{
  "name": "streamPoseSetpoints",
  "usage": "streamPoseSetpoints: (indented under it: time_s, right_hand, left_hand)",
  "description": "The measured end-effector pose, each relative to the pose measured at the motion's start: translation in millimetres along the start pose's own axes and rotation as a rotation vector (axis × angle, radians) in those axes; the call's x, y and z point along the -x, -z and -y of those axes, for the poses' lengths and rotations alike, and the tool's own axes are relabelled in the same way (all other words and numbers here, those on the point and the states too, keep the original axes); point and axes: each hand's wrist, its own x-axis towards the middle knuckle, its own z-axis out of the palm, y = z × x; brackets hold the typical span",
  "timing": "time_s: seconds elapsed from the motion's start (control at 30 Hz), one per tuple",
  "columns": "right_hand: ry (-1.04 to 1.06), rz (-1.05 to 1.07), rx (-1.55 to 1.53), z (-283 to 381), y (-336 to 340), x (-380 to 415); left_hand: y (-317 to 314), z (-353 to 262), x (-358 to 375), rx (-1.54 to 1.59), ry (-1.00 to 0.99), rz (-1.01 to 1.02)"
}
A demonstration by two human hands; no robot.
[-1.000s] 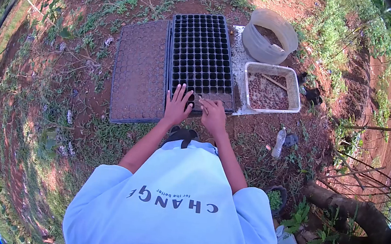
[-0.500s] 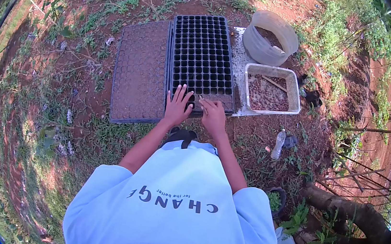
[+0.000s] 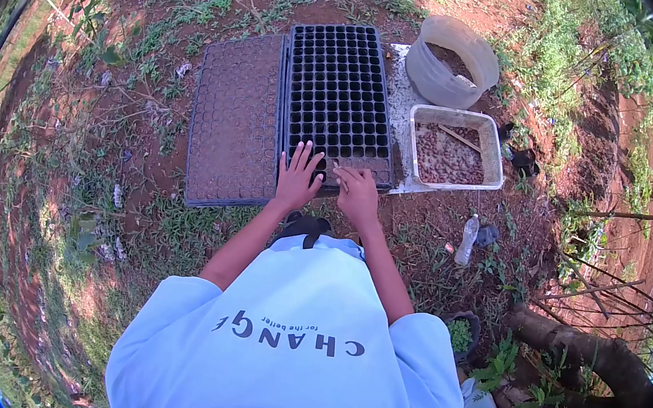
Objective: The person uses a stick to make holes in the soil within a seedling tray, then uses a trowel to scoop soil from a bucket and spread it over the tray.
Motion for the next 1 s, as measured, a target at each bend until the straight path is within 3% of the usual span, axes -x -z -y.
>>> streamPoseSetpoints:
  time_s: [0.33,0.4,1.0]
  right_hand:
    - [-0.003,-0.014,0.036,1.1,-2.0,0.8]
    - [-0.037,-0.108,-0.022,4.2,0.0,-1.4]
    - [-0.044,-0.017,0.045,-1.5,-8.7,4.9]
  left_hand:
    - [0.2,0.3,-0.1,0.009,-0.003,-0.007]
    - [0.1,0.2,-0.1,0.01,-0.007,-0.013]
    - [-1.0,1.3,-0.3,0.006,-0.008,-0.008]
